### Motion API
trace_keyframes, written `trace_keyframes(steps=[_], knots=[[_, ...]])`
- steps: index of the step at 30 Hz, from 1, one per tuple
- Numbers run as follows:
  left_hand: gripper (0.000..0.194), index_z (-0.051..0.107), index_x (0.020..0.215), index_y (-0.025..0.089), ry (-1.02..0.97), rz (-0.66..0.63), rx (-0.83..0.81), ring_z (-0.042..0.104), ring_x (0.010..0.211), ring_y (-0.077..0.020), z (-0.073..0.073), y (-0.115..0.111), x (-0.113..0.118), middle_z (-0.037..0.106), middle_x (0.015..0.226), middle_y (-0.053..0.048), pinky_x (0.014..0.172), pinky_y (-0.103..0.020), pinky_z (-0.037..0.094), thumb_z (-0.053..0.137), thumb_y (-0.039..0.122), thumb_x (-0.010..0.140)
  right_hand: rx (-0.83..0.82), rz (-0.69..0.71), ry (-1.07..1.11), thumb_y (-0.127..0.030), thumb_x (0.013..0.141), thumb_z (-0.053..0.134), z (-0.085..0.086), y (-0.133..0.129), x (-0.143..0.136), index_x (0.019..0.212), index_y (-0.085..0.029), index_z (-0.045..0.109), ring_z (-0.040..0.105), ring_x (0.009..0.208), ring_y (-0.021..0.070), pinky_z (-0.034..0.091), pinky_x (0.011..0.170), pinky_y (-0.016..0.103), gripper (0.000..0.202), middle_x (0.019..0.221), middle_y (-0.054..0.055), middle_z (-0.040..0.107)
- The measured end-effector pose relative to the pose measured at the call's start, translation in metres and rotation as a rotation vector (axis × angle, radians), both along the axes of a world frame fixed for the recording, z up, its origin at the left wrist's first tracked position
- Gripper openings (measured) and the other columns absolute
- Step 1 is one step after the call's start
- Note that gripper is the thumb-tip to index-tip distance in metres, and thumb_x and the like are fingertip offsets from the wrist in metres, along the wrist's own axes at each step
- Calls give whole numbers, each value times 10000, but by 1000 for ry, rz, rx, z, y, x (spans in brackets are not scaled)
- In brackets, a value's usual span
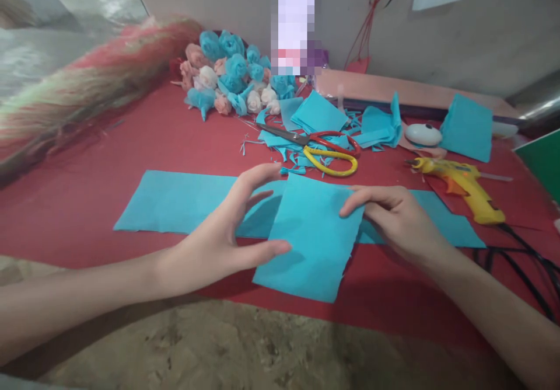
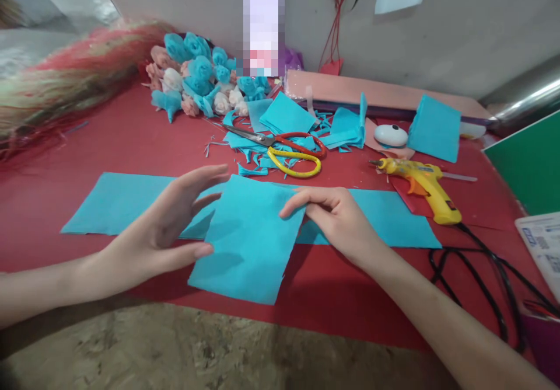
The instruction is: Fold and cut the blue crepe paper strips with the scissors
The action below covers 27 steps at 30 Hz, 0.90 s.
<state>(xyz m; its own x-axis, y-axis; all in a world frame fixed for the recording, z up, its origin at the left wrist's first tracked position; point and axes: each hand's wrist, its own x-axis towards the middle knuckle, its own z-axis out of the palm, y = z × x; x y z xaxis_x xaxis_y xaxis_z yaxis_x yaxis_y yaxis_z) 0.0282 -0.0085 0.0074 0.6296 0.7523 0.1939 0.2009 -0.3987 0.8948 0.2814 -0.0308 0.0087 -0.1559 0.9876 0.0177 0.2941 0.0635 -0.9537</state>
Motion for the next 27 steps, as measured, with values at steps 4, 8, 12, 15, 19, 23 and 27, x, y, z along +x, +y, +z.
trace_keyframes(steps=[4,8,12,15,19,23,27], knots=[[562,449,1277,256,-107,-88,-683,574,1162,-207,9,-2,11,574,1301,-35,826,-238,560,693,319,775,8,-10,105,-41,769,478,5,-8,-7,695,-323,716,579,628,58,414,539,169,377,721,-100,680],[332,602,1128,248,-155,-155,-940,683,952,-155,11,-4,14,722,1027,31,755,-197,569,671,212,806,23,-93,129,-56,797,464,5,-10,-10,712,-338,714,584,646,55,435,559,158,386,714,-102,670],[330,613,1114,221,-212,-86,-944,696,916,-162,9,-4,13,726,1023,17,776,-226,576,680,158,798,39,-129,115,-66,809,469,4,-9,-7,714,-318,717,588,663,62,455,590,161,366,733,-83,672],[396,588,1148,222,-259,-38,-952,704,878,-158,10,-2,13,702,1099,-1,783,-248,581,695,123,780,35,-92,147,-74,817,461,5,-6,-2,814,-309,720,587,669,77,470,595,185,350,825,-59,679],[408,593,1150,213,-327,-48,-1009,710,790,-131,14,-2,12,719,1052,-16,729,-217,579,685,82,775,115,48,180,-54,769,488,6,-3,4,1118,-353,616,603,854,137,501,651,247,477,1156,-32,612],[433,578,1182,168,-316,-141,-1124,708,807,-155,18,-5,13,735,976,-56,729,-224,568,671,76,769,383,107,-95,-158,746,657,7,-4,0,1242,-388,511,483,1162,216,461,909,343,566,1285,5,491],[562,512,1261,163,-245,-261,-1181,695,873,-173,16,-9,13,729,968,-63,800,-252,541,690,94,733,483,261,-207,-326,830,614,14,-9,-8,935,-310,664,443,1203,216,388,1007,353,118,1217,1,558]])
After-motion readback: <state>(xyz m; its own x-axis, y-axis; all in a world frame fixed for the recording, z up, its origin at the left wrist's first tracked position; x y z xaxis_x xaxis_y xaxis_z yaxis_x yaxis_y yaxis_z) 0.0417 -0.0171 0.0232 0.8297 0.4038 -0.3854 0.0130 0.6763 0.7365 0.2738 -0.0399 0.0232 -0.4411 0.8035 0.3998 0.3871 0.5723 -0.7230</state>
